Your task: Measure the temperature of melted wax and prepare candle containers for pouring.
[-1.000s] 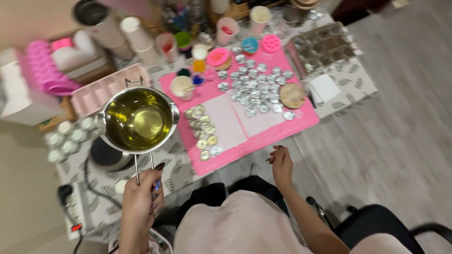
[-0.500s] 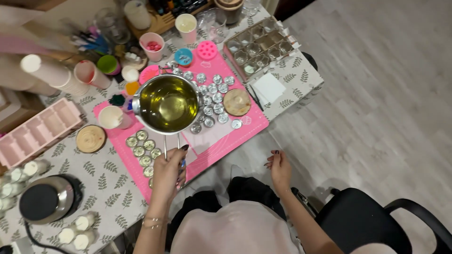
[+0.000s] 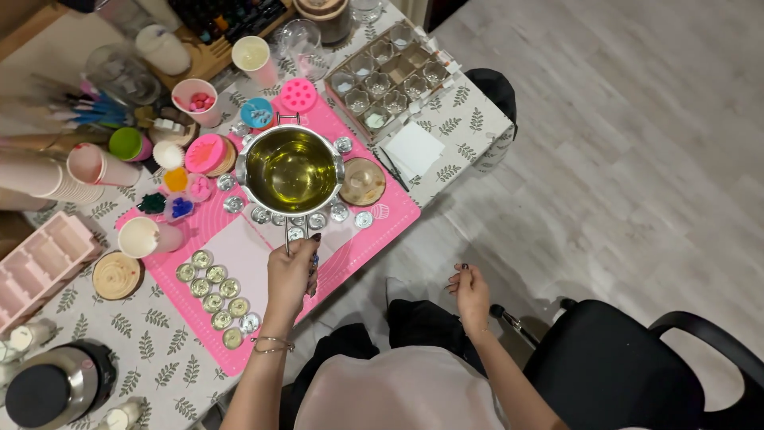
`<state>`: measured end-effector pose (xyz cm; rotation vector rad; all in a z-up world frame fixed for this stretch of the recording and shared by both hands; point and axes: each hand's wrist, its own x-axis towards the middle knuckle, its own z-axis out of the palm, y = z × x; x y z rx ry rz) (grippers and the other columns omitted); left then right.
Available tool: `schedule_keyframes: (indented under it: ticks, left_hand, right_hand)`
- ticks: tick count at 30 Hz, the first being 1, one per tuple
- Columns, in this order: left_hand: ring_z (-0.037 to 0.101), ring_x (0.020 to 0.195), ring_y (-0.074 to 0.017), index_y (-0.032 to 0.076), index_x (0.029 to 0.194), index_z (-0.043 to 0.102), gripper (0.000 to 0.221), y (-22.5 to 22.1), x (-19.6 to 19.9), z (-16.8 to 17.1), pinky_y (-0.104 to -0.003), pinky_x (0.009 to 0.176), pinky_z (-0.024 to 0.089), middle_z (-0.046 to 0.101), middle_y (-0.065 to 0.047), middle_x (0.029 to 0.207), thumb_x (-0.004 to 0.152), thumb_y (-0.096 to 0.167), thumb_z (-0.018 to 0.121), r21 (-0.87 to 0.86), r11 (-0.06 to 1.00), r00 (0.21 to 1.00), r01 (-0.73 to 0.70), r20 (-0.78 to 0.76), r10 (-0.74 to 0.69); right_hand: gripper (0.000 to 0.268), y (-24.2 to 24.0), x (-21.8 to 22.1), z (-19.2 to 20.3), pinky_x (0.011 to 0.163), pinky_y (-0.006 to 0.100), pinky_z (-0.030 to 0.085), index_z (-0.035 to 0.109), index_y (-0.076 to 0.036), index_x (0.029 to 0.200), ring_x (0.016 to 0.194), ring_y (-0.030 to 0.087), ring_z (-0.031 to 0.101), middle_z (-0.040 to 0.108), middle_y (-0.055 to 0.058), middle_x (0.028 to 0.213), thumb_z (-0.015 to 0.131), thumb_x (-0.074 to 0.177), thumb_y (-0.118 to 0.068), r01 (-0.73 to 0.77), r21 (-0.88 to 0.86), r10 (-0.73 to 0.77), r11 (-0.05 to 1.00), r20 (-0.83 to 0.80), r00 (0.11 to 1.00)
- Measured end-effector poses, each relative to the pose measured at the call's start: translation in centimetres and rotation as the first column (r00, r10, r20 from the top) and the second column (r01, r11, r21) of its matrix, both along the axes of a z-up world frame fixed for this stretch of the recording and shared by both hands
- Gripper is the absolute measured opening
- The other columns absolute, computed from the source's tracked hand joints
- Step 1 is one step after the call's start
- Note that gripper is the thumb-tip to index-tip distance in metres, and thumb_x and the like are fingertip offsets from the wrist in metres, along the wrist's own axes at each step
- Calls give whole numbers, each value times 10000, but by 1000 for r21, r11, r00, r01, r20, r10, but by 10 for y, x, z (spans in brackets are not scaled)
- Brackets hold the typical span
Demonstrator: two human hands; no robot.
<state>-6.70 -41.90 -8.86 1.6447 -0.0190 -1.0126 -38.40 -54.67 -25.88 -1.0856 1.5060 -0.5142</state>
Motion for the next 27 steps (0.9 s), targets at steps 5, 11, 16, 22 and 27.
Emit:
schedule_keyframes:
  ticks: [5, 11, 16, 22, 27]
  left_hand:
    - [393, 364, -107, 29, 658, 561, 329, -12, -2, -4, -294, 327, 278, 465, 0, 536, 911, 208, 672, 63, 998, 998, 12, 61, -16]
    - [423, 370, -105, 33, 655, 564, 327, -19, -3, -5, -293, 329, 319, 474, -8, 539, 910, 208, 672, 117, 993, 992, 23, 118, -37]
    - [434, 368, -106, 26, 648, 570, 328, -24, -3, -9, -294, 330, 341, 489, -14, 527, 909, 200, 666, 134, 990, 986, 39, 154, -59]
    - [443, 367, -110, 16, 626, 586, 338, -31, -4, -5, -295, 349, 371, 510, -21, 496, 906, 196, 649, 200, 977, 959, 75, 253, -125]
    - [436, 384, -102, 1, 595, 569, 371, -32, -7, -7, -296, 389, 370, 507, -18, 485, 903, 196, 641, 235, 966, 919, 108, 348, -188]
  right_hand:
    - [329, 0, -8, -5, 669, 304, 532, 663, -8, 1088, 684, 156, 631, 667, 66, 797, 468, 1063, -272, 6, -13, -6, 1000, -3, 1000]
    - [326, 1, -11, -2, 666, 298, 526, 663, 0, 1068, 681, 155, 637, 655, 69, 777, 475, 1060, -266, 40, 5, -41, 999, 45, 998]
    - [333, 5, -14, -15, 665, 297, 527, 667, 12, 1059, 677, 154, 624, 652, 65, 777, 469, 1061, -256, 52, -6, -52, 999, 87, 995]
    - [339, 8, -12, -21, 654, 296, 529, 666, 20, 1050, 669, 154, 631, 652, 67, 769, 469, 1059, -256, 76, 11, -77, 997, 108, 991]
    - [344, 8, -11, -16, 652, 296, 528, 670, 10, 1040, 677, 148, 632, 658, 62, 772, 460, 1056, -262, 73, 16, -74, 997, 97, 993]
